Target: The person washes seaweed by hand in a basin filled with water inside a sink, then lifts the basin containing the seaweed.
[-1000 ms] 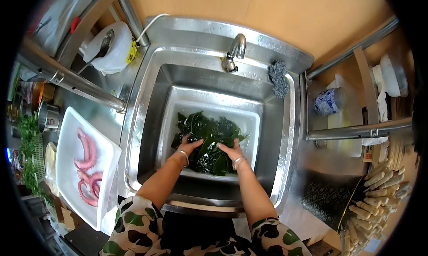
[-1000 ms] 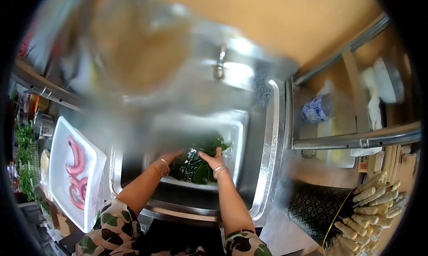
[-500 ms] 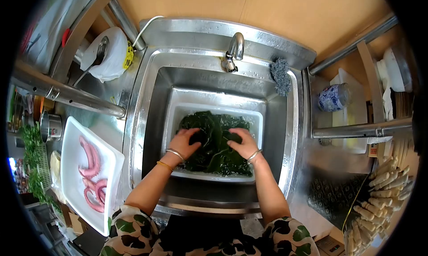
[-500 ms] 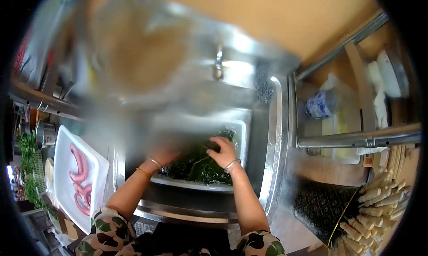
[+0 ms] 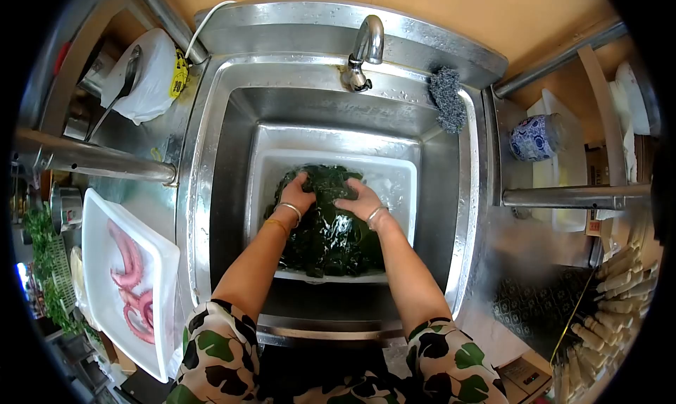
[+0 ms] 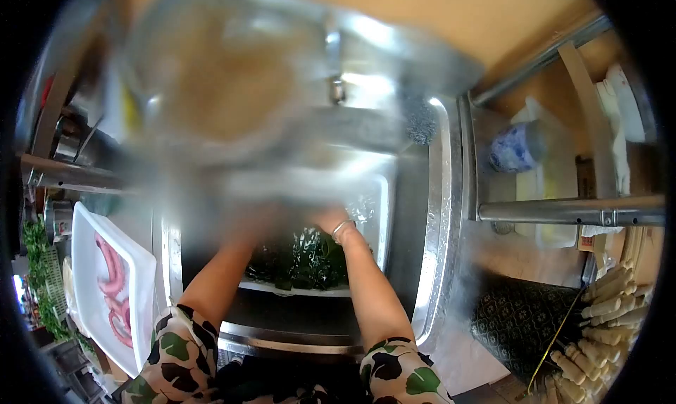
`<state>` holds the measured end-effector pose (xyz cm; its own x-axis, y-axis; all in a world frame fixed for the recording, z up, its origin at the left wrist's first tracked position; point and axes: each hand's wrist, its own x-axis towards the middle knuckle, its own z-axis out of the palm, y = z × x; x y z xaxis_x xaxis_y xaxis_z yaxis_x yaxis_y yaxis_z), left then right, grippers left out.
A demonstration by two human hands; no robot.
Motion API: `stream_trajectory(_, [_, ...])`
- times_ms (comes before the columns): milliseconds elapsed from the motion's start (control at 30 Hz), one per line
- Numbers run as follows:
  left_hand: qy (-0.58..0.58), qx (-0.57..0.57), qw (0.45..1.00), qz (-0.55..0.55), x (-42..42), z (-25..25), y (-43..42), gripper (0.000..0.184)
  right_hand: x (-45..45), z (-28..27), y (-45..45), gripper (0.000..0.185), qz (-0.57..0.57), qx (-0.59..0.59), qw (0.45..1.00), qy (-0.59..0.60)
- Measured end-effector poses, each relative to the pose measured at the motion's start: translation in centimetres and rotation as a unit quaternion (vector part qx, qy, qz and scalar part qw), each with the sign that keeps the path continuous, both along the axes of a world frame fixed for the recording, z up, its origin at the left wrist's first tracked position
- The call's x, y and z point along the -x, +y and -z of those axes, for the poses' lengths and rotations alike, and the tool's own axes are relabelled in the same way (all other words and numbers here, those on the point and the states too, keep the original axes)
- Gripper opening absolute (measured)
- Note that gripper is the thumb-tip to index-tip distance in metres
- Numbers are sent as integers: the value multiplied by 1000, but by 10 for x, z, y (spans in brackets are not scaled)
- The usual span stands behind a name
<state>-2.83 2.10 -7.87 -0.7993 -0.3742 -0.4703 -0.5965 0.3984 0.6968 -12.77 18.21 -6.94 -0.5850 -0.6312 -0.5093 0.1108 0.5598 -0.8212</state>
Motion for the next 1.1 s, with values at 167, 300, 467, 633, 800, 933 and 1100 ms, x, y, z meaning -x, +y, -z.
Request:
stream_trajectory(167, [112, 15, 991, -70, -14, -35, 13, 24, -9, -11, 8, 27, -18, 34, 983, 177])
stream_trajectory(300, [195, 151, 969, 5, -27, -27, 19, 18, -21, -66, 16, 29, -58, -1, 967, 250])
stream_trajectory(467, [165, 217, 961, 49, -64, 19, 0, 49, -32, -76, 54, 62, -32, -12, 932, 360])
stream_trajectory(633, [17, 119, 991, -58, -86, 38, 8, 76, -51, 3, 81, 97, 197, -5, 979, -43])
stream_trajectory(800, [29, -330, 911, -246, -73, 38, 34, 78, -60, -5, 46, 83, 246, -44, 959, -137])
stream_trajectory(933, [21, -406, 857, -315, -47, -14, 41, 58, -54, 8, 36, 57, 193, 68, 973, -110])
stream_trajectory(1100, [0, -264, 921, -285, -30, -46, 37, 48, -51, 25, 38, 38, 89, 75, 992, 46])
